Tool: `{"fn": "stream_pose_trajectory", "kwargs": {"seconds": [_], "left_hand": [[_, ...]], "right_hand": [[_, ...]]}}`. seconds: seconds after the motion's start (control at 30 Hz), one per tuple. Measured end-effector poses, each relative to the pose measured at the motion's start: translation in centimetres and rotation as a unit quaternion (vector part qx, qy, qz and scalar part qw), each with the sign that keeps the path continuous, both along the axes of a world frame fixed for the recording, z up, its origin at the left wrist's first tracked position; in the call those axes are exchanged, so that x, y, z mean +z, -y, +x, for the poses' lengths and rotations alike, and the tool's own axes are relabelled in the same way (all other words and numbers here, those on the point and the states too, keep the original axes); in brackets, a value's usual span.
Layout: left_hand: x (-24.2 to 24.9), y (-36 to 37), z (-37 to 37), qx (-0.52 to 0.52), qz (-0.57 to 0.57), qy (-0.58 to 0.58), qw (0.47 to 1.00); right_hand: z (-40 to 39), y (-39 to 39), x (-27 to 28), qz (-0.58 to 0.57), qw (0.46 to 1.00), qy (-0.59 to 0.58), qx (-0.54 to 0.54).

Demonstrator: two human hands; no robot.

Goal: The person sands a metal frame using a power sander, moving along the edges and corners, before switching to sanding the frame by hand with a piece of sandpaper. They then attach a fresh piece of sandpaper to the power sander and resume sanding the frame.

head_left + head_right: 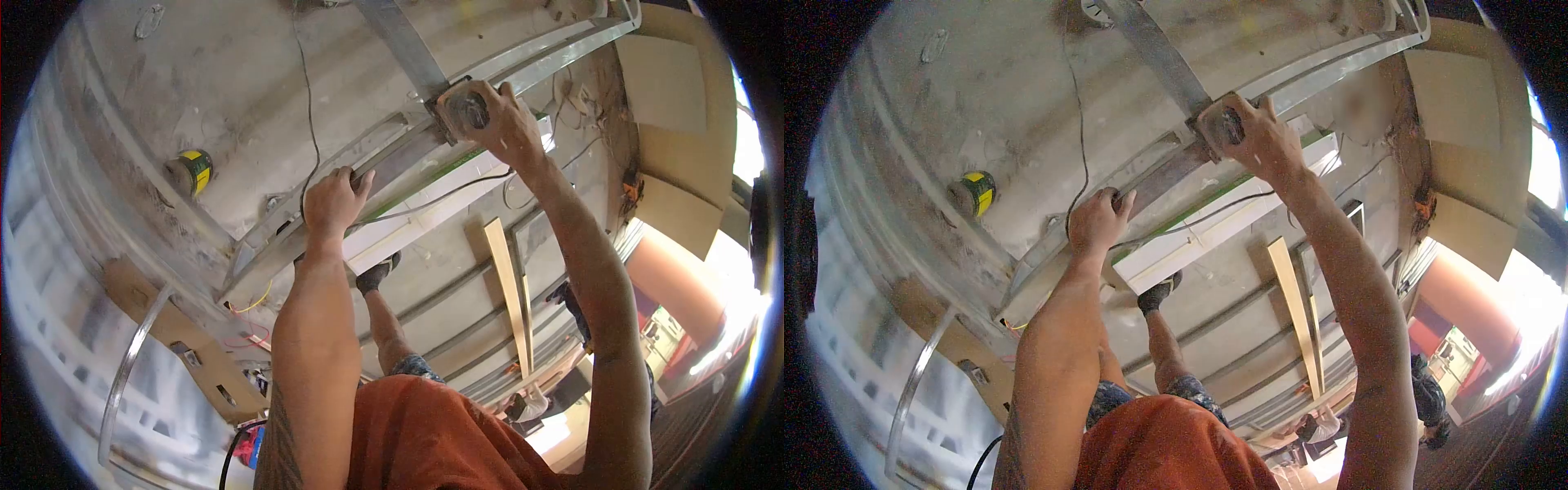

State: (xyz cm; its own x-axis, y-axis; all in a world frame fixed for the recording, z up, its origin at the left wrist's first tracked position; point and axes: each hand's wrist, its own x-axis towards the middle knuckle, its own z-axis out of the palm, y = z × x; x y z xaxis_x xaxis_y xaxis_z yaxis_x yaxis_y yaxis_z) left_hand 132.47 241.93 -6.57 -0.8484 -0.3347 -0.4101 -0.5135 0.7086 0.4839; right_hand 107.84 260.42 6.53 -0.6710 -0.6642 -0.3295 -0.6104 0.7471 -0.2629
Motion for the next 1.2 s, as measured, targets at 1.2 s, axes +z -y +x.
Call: {"fn": "stream_pose_trajectory", "kwargs": {"seconds": [1.2], "left_hand": [[-0.1,-0.4,-0.2,-0.003,-0.02,0.019,1.0]], "right_hand": [[-2.9,-7.9,-1.9,0.008,0.975,0.015,-0.221]]}}
